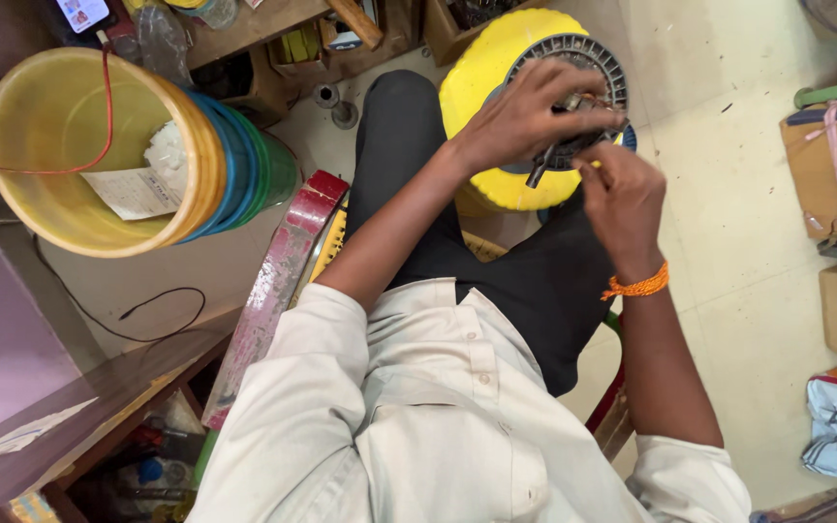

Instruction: The person sits on a chair and works on a motor stator resting on a yellow container. They use their hands to adjust copper windings, then use a green screwdriver to press and align the windings, and finally use scissors to trim a small white tag from the stator.

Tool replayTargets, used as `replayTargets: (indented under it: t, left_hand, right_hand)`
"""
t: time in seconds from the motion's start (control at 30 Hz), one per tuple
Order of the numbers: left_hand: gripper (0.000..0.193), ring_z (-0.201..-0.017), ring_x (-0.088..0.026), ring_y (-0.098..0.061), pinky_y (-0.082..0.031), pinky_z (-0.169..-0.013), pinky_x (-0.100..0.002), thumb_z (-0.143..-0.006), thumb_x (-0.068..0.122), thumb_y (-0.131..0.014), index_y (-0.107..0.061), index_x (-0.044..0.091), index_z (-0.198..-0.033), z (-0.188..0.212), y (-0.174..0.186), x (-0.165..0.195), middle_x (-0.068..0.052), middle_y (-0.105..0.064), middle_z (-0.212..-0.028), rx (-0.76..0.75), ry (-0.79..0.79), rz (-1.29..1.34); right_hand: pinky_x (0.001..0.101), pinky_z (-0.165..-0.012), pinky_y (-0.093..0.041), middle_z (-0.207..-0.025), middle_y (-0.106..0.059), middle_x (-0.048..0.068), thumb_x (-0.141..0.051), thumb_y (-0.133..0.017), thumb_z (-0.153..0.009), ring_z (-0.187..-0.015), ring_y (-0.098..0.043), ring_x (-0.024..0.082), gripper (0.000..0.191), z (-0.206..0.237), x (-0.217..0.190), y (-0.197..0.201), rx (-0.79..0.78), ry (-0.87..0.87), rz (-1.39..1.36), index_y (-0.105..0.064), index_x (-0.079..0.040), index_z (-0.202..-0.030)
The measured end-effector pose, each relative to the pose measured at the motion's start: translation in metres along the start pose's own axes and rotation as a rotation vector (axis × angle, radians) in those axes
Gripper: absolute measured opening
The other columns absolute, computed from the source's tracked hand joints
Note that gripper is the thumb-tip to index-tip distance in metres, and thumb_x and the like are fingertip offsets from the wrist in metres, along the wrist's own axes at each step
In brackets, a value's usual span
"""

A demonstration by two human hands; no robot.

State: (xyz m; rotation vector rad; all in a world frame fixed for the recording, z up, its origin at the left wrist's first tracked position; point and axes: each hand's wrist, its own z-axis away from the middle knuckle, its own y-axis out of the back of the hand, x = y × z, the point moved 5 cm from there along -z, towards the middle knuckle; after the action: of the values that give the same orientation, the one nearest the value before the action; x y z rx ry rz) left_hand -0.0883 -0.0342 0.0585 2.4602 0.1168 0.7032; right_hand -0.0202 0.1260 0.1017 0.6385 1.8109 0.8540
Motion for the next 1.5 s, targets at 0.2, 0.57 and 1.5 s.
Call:
replayTargets:
  t: [0.2,0.57,1.5]
  left_hand:
    - [0.018,-0.118,-0.021,-0.056,-0.043,-0.103,-0.041,-0.092,0.021,-0.082,-0.072,0.016,-0.106,0.021,0.001,0.027,0.002,-0.061,-0.135,0.257,-0.162,-0.322]
    - [0.007,-0.069,-0.005,-0.06,-0.049,-0.062,-0.023,-0.091,0.004,-0.076,-0.073,-0.001,-0.095,0.043,-0.053,0.022,-0.004,-0.076,-0.099,0.614,0.804,0.425]
    - [0.081,-0.111,-0.024,-0.059,-0.045,-0.104,-0.041,-0.089,0.011,-0.085,-0.042,0.017,-0.158,-0.016,-0.007,-0.007,0.001,-0.065,-0.115,-0.045,0.187,0.149]
  right_hand:
    - [0.037,-0.065,-0.047,-0.079,-0.063,0.008,-0.007,-0.082,-0.093,-0.067,-0.06,0.025,0.008,0.017,-0.017,0.014,-0.037,0.048,0.085,-0.074,-0.006,-0.095]
    - [0.0326,-0.066,-0.048,-0.095,-0.067,0.012,0.004,-0.078,-0.097,-0.075,-0.063,0.019,0.01,-0.054,-0.001,0.023,0.097,0.085,-0.067,-0.068,0.002,-0.097]
    - [0.0189,-0.05,-0.027,-0.071,-0.058,-0.008,-0.006,-0.075,-0.097,-0.056,-0.04,-0.001,0.012,-0.042,0.057,0.049,-0.166,-0.596,-0.618,-0.075,0.001,-0.106]
